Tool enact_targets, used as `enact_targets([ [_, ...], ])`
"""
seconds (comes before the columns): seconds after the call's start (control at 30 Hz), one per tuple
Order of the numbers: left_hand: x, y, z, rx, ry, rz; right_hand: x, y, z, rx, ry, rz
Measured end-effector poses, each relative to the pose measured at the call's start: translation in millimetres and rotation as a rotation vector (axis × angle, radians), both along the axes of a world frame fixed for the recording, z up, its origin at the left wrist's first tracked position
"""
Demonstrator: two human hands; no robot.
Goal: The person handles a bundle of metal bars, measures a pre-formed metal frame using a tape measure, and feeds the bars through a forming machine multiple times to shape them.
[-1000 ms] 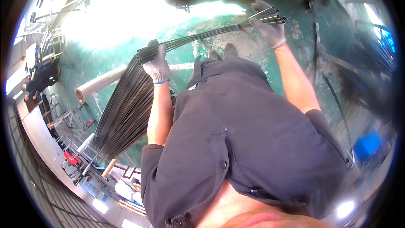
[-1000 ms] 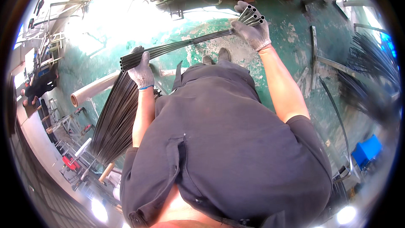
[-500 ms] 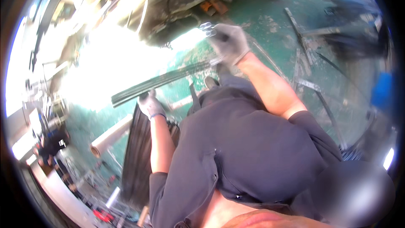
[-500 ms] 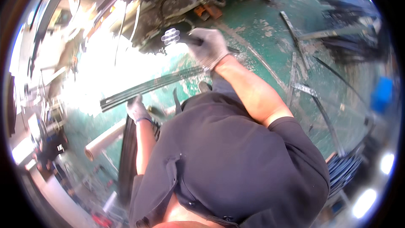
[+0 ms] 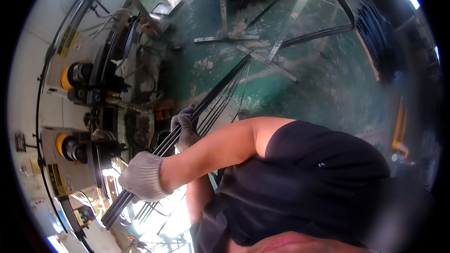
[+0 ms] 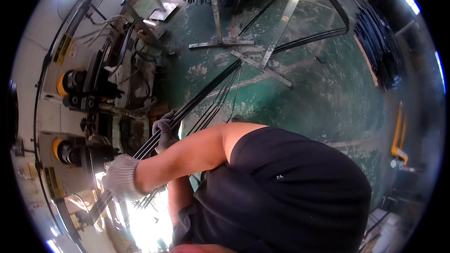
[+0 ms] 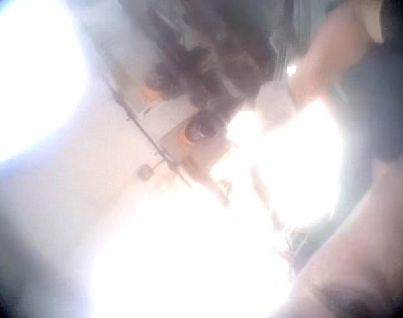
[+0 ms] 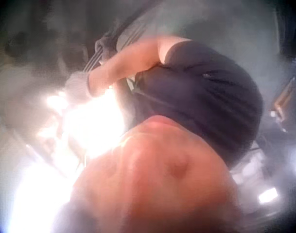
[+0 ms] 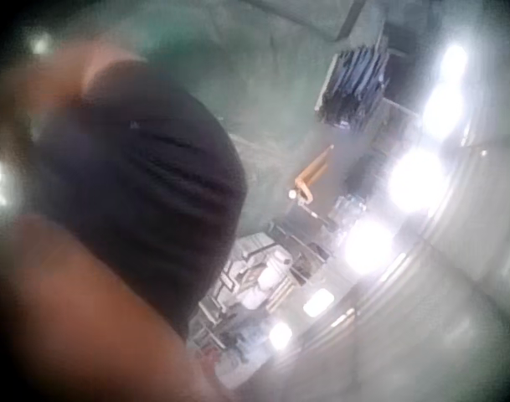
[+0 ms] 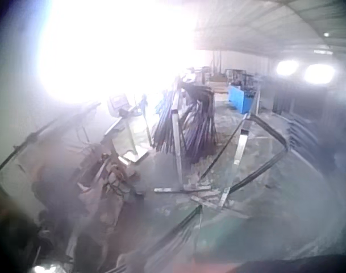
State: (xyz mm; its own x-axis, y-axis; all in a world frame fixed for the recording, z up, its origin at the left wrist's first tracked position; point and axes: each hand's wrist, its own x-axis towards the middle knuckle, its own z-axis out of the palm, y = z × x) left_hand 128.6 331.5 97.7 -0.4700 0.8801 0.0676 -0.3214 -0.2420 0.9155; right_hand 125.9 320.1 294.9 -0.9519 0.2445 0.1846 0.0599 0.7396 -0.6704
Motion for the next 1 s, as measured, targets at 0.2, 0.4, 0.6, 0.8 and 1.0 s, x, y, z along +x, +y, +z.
enact_targets([
  [0.2, -36, 20, 34, -0.104, -0.355, 0.0, 196, 86, -127, 0.092, 0.726, -0.585],
  [0.4, -20, 59, 69, -0.061, -0.415, -0.014, 343, 175, -313, -2.124, 1.283, -1.184],
  [0.6, 50, 151, 66, -0.182, -0.539, -0.09, 441, 241, -365, -1.777, 1.869, -1.029],
  [0.8, 52, 225, 11, -0.441, -0.831, 0.071, 490, 256, -211, -1.534, 1.855, -0.78],
  [1.0, 71, 333, -82, -0.581, -1.08, -0.134, 490, 352, -142, -1.168, 1.768, -0.904],
])
